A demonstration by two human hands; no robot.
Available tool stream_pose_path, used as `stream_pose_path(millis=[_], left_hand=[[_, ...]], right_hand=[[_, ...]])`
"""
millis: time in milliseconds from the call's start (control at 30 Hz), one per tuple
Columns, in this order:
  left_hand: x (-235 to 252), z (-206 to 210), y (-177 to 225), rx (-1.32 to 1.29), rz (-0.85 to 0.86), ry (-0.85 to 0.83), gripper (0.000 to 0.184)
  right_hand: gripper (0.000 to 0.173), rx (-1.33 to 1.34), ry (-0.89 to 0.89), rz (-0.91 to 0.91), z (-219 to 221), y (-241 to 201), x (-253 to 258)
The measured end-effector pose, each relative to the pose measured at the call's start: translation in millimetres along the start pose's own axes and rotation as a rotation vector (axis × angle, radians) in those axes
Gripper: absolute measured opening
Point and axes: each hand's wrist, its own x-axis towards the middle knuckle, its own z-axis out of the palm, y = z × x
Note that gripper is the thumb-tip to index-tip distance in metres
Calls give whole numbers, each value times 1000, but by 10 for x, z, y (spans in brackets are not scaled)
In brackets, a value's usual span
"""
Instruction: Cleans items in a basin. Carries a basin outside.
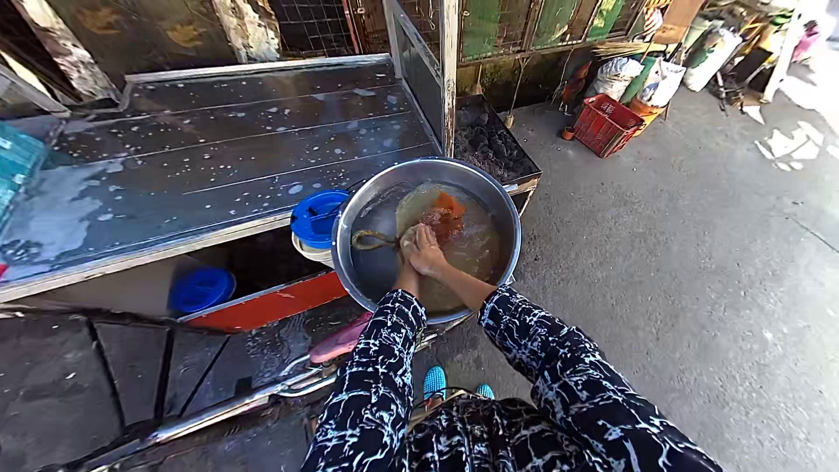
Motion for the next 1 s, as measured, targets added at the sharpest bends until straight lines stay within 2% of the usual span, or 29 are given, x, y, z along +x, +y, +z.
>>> stream_pose_path(millis=[33, 67, 100, 133, 167, 200, 233, 333, 400, 467, 567, 633, 700, 767, 800, 867, 933, 1000], left_hand=[[-32, -91, -13, -127, -121, -148, 47], [-38, 51, -149, -198, -107, -59, 42], [-32, 211, -304, -126, -31, 34, 39], [-62, 190, -269, 16, -22, -13, 40], [-125, 181, -182, 131, 3, 14, 40], [-191, -70, 139, 224, -106, -215, 42], [-220, -227, 365, 237, -192, -341, 43], [-163, -237, 478, 132, -144, -287, 43], [42, -225, 578, 348, -13, -378, 46], [273, -93, 579, 529, 194, -417, 54], [333, 9, 630, 649, 400, -430, 51], [265, 4, 684, 743, 533, -462, 47], [157, -7, 701, 671, 617, -470, 50], [-10, -1, 747, 430, 599, -480, 56], [-72, 24, 786, 283, 532, -499, 58], [-98, 84, 809, 39, 360, -549, 59], [-23, 127, 808, -125, 218, -540, 53], [57, 185, 798, -119, 135, -422, 56]], right_hand=[[70, 36, -33, 60, -18, -85, -93], [81, 77, -58, 135, -40, -137, -162], [93, 145, -70, 206, -45, -130, -200], [103, 230, -58, 265, -26, -84, -209], [109, 295, -39, 312, -6, -43, -195], [109, 328, -26, 339, 5, -17, -159], [105, 323, -19, 329, 11, 7, -108], [92, 277, -28, 228, -46, 45, 54], [82, 402, 43, 329, -127, 64, 106], [73, 575, 175, 470, -221, 190, 217], [70, 646, 244, 488, -347, 488, 367], [66, 732, 319, 487, -438, 500, 347], [54, 919, 390, 476, -564, 425, 261], [32, 1142, 446, 395, -587, 450, 145], [22, 1305, 453, 368, -583, 450, 162], [25, 1547, 460, 348, -584, 416, 204], [38, 1458, 464, 303, -524, 389, 183], [51, 1086, 288, 171, -406, 496, -119]])
